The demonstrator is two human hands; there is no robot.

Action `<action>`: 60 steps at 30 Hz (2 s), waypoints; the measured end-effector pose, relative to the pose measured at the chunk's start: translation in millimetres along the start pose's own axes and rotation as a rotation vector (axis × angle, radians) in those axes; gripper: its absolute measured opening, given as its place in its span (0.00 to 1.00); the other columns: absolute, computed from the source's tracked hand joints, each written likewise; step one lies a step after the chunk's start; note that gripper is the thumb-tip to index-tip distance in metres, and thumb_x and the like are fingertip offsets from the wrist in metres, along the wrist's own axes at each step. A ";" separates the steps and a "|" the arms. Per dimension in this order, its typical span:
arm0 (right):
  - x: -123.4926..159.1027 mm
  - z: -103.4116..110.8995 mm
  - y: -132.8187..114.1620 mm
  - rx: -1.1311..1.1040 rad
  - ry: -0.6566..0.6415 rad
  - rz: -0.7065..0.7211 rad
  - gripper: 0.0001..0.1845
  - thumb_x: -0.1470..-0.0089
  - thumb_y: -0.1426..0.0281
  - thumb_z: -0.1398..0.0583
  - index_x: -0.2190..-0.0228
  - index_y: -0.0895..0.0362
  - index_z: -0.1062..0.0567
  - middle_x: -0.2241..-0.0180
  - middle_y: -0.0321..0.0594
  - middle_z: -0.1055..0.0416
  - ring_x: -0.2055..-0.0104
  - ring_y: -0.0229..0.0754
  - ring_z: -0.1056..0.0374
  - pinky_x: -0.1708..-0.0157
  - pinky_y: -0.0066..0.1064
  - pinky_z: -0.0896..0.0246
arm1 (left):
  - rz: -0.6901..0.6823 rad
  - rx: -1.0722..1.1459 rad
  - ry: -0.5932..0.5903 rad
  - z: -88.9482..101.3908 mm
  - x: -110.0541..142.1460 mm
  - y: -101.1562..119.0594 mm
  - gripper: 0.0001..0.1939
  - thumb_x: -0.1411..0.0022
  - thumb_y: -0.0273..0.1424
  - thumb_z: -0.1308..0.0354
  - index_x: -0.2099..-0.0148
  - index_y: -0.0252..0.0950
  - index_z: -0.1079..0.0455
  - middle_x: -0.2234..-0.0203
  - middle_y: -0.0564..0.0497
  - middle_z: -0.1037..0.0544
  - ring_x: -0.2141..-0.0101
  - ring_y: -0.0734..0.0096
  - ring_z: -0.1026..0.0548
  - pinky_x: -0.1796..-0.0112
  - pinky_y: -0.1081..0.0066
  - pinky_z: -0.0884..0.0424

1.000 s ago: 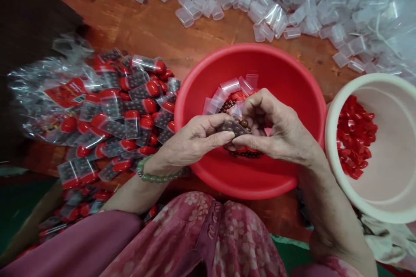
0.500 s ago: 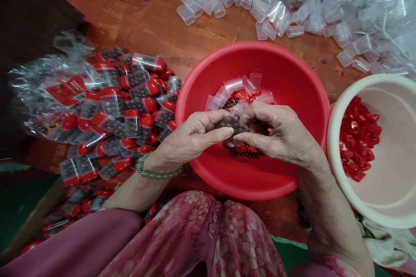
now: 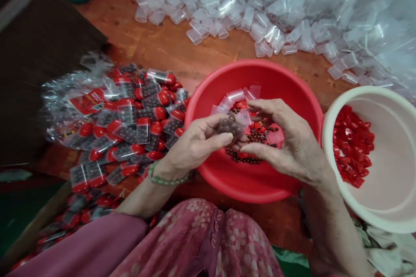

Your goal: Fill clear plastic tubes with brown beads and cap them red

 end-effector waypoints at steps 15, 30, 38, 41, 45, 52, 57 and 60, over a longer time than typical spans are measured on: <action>17.9 -20.1 -24.7 0.083 -0.020 0.096 0.48 0.39 0.59 0.33 0.26 0.47 0.49 0.31 0.48 0.36 0.32 0.50 0.35 0.33 0.42 0.36 | 0.012 -0.045 -0.012 -18.8 5.9 3.3 0.15 0.36 0.38 0.32 0.52 0.34 0.22 0.59 0.45 0.15 0.58 0.62 0.16 0.51 0.64 0.20; 12.2 -25.7 -18.7 -0.095 0.165 0.086 0.41 0.44 0.72 0.30 0.33 0.40 0.34 0.42 0.42 0.24 0.50 0.44 0.22 0.49 0.38 0.24 | -0.035 -0.101 0.070 4.9 -1.2 4.4 0.15 0.39 0.38 0.29 0.53 0.36 0.21 0.62 0.47 0.15 0.64 0.68 0.17 0.56 0.69 0.21; 1.1 -32.2 -19.4 -0.043 0.157 0.129 0.22 0.40 0.71 0.33 0.44 0.50 0.25 0.50 0.45 0.20 0.50 0.44 0.22 0.49 0.38 0.25 | -0.088 -0.155 0.056 9.4 2.2 3.9 0.15 0.40 0.37 0.29 0.54 0.36 0.19 0.60 0.47 0.15 0.59 0.68 0.19 0.52 0.72 0.24; -0.3 -32.7 -16.3 -0.023 0.190 0.099 0.16 0.40 0.68 0.32 0.51 0.52 0.23 0.54 0.45 0.19 0.56 0.43 0.22 0.55 0.36 0.23 | -0.077 -0.134 0.053 10.4 5.6 2.2 0.13 0.40 0.36 0.29 0.54 0.36 0.19 0.62 0.49 0.15 0.60 0.70 0.19 0.54 0.73 0.25; 1.4 -32.6 -10.3 -0.052 0.234 0.052 0.14 0.44 0.65 0.29 0.58 0.53 0.23 0.57 0.42 0.20 0.64 0.40 0.23 0.64 0.31 0.24 | -0.062 -0.146 0.089 13.6 6.8 -0.1 0.13 0.40 0.36 0.28 0.54 0.38 0.19 0.61 0.49 0.16 0.59 0.71 0.20 0.53 0.72 0.24; -3.4 -35.4 -5.3 -0.059 0.178 0.030 0.11 0.41 0.62 0.32 0.58 0.52 0.23 0.57 0.44 0.20 0.58 0.44 0.23 0.60 0.37 0.24 | -0.004 -0.105 0.057 17.3 4.0 -6.2 0.16 0.40 0.40 0.29 0.53 0.37 0.21 0.58 0.46 0.17 0.56 0.67 0.20 0.48 0.67 0.25; -8.0 -33.6 -0.7 -0.097 0.112 -0.039 0.10 0.42 0.63 0.31 0.64 0.54 0.26 0.59 0.41 0.21 0.66 0.38 0.27 0.65 0.31 0.29 | 0.034 -0.032 0.003 18.6 4.5 -6.8 0.17 0.42 0.37 0.28 0.51 0.37 0.20 0.56 0.46 0.18 0.54 0.66 0.20 0.46 0.66 0.26; -9.8 -32.7 2.1 -0.123 0.014 -0.066 0.12 0.41 0.63 0.31 0.66 0.55 0.28 0.61 0.39 0.22 0.66 0.37 0.29 0.65 0.30 0.32 | 0.027 -0.038 -0.043 18.4 4.1 -7.1 0.18 0.41 0.36 0.28 0.50 0.37 0.21 0.55 0.46 0.18 0.54 0.66 0.21 0.46 0.67 0.26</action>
Point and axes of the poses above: each hand's wrist, its own x-axis away from the middle knuckle, its own z-axis out of the back of the hand, y = z × x, the point moved 5 cm from there along -x, towards the middle knuckle
